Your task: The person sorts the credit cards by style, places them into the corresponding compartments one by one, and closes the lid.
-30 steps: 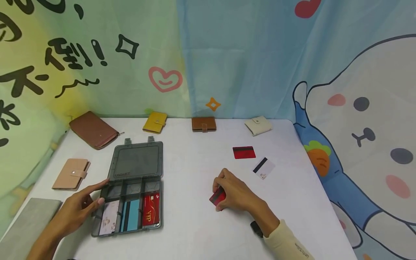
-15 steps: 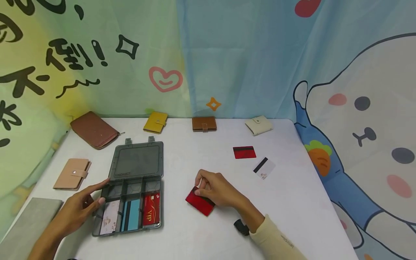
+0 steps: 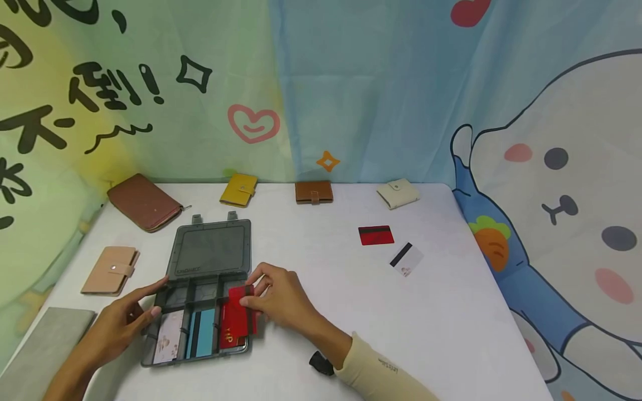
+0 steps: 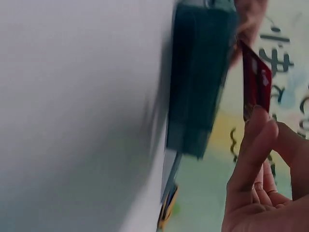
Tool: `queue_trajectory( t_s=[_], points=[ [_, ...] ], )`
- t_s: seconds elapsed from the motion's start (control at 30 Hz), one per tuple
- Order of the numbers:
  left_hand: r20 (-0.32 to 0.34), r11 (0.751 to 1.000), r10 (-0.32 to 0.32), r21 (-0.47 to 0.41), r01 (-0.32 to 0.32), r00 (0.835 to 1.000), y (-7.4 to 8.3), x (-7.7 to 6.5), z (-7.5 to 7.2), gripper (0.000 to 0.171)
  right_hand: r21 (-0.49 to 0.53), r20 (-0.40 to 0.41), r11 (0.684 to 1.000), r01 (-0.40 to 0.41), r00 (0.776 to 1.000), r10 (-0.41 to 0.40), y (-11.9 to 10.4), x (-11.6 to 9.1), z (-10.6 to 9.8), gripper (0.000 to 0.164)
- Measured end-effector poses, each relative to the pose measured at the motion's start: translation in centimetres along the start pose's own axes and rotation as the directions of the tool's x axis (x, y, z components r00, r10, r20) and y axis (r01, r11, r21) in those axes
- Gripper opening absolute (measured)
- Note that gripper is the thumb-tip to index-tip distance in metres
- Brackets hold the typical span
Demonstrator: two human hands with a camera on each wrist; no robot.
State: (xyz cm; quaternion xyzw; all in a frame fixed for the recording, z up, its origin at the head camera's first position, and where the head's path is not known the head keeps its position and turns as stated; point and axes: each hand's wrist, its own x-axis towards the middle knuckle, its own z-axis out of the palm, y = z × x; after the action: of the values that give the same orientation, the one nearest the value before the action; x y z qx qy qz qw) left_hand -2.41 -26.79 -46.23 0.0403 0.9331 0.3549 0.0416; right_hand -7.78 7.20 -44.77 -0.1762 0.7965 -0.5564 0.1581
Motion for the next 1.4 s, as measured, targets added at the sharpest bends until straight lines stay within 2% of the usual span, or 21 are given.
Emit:
queue_trajectory(
  t_s=[0.07, 0.13, 0.23, 0.37, 0.43, 0.5, 0.6, 0.73, 0.87, 1.0, 1.13, 1.2, 1.4],
  points=[
    [0.001, 1.000, -0.006, 0.004, 0.006, 1.000, 0.0, 0.0, 0.0, 0.063, -0.099, -0.002, 0.995, 0.031, 0.999, -0.032, -0.3, 0.1, 1.0, 0.029],
    [-0.001, 1.000, -0.011, 0.010, 0.011, 1.000, 0.0, 0.0, 0.0, 0.063, -0.215, 0.001, 0.974, 0.068, 0.998, -0.069, -0.4, 0.2, 1.8, 0.029],
    [-0.004, 1.000, -0.013, 0.014, 0.013, 1.000, 0.0, 0.0, 0.1, 0.063, -0.402, 0.008, 0.908, 0.121, 0.992, -0.128, -0.5, 0.2, 2.8, 0.027],
    [-0.004, 1.000, -0.010, 0.018, 0.010, 1.000, -0.1, 0.0, 0.1, 0.064, -0.585, 0.035, 0.793, 0.171, 0.982, -0.186, -0.3, 0.4, 3.7, 0.026],
    [-0.007, 1.000, -0.009, 0.018, 0.009, 1.000, -0.2, -0.1, 0.1, 0.065, -0.628, 0.051, 0.755, 0.188, 0.978, -0.202, -0.2, 0.5, 4.0, 0.027],
    [-0.013, 1.000, -0.005, 0.019, 0.005, 1.000, -0.2, -0.1, 0.1, 0.065, -0.640, 0.068, 0.740, 0.205, 0.975, -0.211, -0.1, 0.6, 4.1, 0.029],
    [-0.022, 1.000, 0.008, 0.011, -0.008, 1.000, -0.4, -0.1, 0.1, 0.064, -0.617, 0.088, 0.757, 0.217, 0.974, -0.208, 0.0, 0.8, 3.9, 0.030],
    [-0.022, 1.000, 0.025, 0.003, -0.025, 0.999, -0.5, -0.1, 0.2, 0.063, -0.523, 0.116, 0.824, 0.219, 0.976, -0.186, 0.4, 1.2, 2.3, 0.033],
    [-0.015, 1.000, 0.018, -0.002, -0.018, 1.000, -0.5, -0.1, 0.2, 0.064, -0.427, 0.097, 0.886, 0.181, 0.983, -0.154, 1.5, 2.1, -0.9, 0.040],
    [-0.012, 1.000, 0.010, -0.008, -0.010, 1.000, -0.4, 0.0, 0.2, 0.063, -0.382, 0.038, 0.918, 0.107, 0.994, -0.100, 3.2, 3.0, -5.1, 0.044],
    [0.003, 1.000, -0.003, -0.008, 0.003, 1.000, -0.2, 0.0, 0.1, 0.064, -0.364, -0.040, 0.931, 0.006, 0.999, -0.022, 4.8, 3.7, -9.6, 0.048],
    [0.010, 1.000, -0.015, -0.008, 0.015, 1.000, -0.1, 0.1, 0.1, 0.064, -0.372, -0.084, 0.927, -0.048, 0.996, 0.018, 5.6, 3.9, -11.8, 0.050],
    [0.009, 1.000, -0.020, -0.012, 0.020, 1.000, 0.0, 0.1, 0.0, 0.063, -0.438, -0.186, 0.876, -0.202, 0.974, 0.132, 8.1, 3.8, -18.0, 0.060]
  ],
)
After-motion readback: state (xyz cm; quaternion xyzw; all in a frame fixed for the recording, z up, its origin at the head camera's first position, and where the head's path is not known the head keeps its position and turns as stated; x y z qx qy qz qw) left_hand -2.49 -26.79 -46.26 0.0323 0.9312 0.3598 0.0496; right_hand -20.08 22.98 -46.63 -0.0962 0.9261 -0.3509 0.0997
